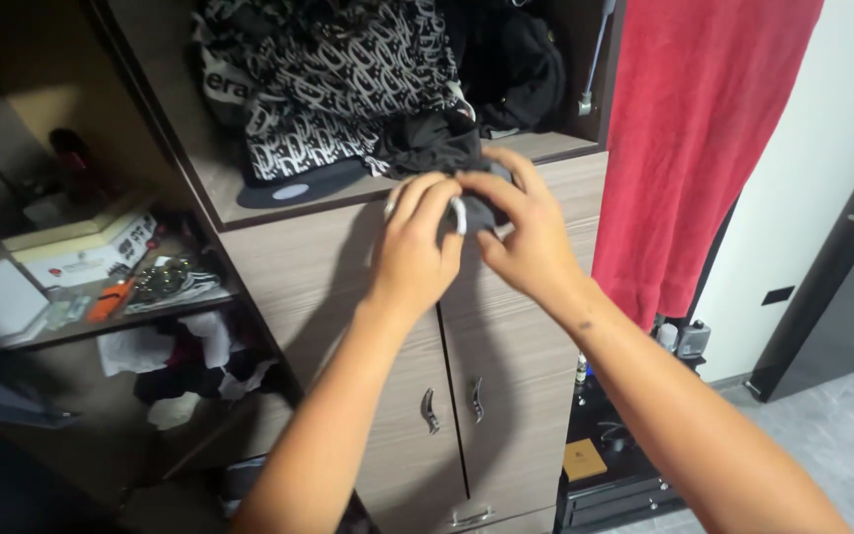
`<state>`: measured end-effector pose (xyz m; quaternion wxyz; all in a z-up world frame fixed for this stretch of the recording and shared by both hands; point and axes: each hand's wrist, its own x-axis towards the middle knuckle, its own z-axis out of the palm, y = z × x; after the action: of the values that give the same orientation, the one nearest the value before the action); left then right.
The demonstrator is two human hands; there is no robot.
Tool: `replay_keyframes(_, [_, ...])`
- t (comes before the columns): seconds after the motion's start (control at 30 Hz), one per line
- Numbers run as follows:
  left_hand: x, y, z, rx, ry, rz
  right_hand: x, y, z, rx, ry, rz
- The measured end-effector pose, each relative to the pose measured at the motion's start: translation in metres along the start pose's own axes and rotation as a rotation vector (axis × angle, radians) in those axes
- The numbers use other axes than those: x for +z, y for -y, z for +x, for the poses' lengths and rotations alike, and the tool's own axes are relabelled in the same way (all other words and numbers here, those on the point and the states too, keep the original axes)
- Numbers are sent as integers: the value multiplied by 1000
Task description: Picking up various items including a hat and socks, then folding a white t-shirt on a bed.
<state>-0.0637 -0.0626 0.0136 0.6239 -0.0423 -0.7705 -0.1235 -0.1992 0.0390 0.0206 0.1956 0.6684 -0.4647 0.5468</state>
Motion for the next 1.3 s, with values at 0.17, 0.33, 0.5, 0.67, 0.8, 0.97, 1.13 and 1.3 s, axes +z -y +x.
replay_keyframes(0.17, [36, 65, 12, 209, 168, 671, 17, -67, 24, -166, -41, -297])
replay_keyframes(0.33, [56, 102, 64, -55, 505, 814, 28, -97, 62, -17, 21, -529])
replay_keyframes(0.5, [73, 128, 112, -395, 886, 829, 37, -161, 111, 158, 167, -771])
replay_keyframes(0.67, [84, 161, 127, -596, 1011, 717, 52, -207, 134, 144, 230, -638])
replay_keyframes(0.8, [87, 186, 121, -625, 979, 729, 46, -181, 137, 163, 397, -639])
replay_keyframes(0.97, [73, 157, 116, -621, 802, 654, 21, -138, 118, 142, 448, -436])
replay_keyframes(1.13, [45, 90, 97, -361, 554, 603, -8, -53, 97, 67, 300, -346])
replay_keyframes(1.3, [-1, -11, 89, -210, 318, 557, -57, 67, 86, -163, 79, -217])
